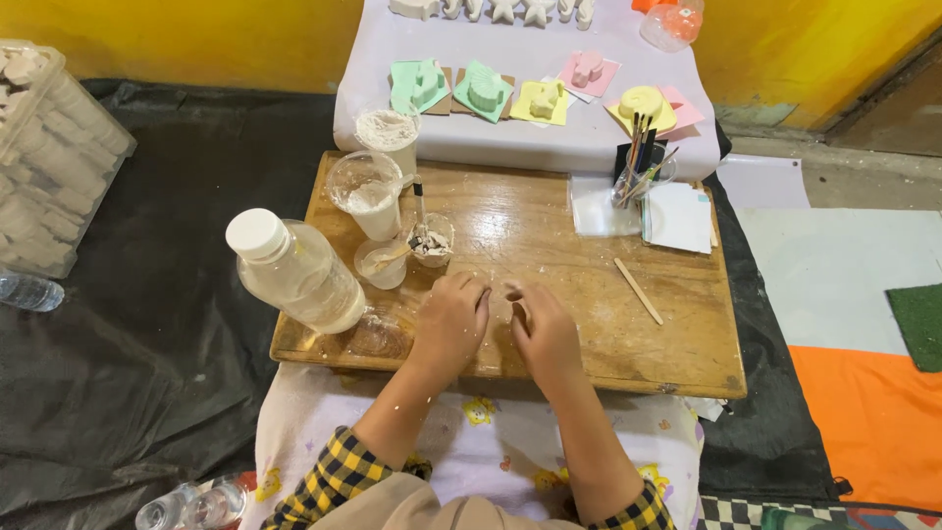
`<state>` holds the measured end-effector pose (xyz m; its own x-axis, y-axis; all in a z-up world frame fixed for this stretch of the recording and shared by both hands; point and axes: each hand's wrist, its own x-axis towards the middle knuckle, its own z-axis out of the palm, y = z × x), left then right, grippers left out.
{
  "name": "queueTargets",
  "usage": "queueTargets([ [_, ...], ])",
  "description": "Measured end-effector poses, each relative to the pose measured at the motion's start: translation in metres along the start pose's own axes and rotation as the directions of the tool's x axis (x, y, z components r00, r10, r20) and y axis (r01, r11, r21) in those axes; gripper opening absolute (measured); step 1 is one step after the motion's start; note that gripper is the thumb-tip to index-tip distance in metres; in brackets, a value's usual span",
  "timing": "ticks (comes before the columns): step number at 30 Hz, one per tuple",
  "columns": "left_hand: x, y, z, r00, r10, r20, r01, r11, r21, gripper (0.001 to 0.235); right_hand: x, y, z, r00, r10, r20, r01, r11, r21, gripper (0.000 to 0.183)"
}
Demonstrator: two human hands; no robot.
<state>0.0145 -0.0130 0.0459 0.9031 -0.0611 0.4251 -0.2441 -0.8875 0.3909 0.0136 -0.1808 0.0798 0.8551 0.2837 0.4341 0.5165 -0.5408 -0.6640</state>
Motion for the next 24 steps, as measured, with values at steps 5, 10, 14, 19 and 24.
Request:
queueTargets([
  [5,-0.011,-0.022,0.046,0.994,-0.093,0.051,0.093,0.996,0.015,0.015,-0.004,-0.026,0.005,0.987,-0.154,-0.051,0.161,0.97,0.182,0.023],
  [10,-0.002,-0.017,0.039,0.993,-0.116,0.02,0.112,0.984,0.142,0.021,-0.017,-0.029,0.031,0.988,-0.041,-0.146,0.085,0.948,0.306,0.024],
  [14,-0.006,-0.022,0.043,0.998,-0.064,0.007,0.06,0.969,0.241,0.02,-0.021,0.0,0.044,0.985,-0.065,-0.161,0.088,0.985,0.146,0.012],
  [19,0.001,-0.008,0.012,0.995,-0.095,-0.02,0.096,0.989,0.115,0.023,-0.009,-0.013,0.02,0.998,-0.04,-0.058,0.048,0.99,0.129,0.023],
  [24,0.001,-0.011,0.01,0.969,-0.19,0.159,0.222,0.95,-0.219,0.027,-0.031,-0.02,0.042,0.828,-0.556,0.071,0.56,0.818,-0.128,0.068],
])
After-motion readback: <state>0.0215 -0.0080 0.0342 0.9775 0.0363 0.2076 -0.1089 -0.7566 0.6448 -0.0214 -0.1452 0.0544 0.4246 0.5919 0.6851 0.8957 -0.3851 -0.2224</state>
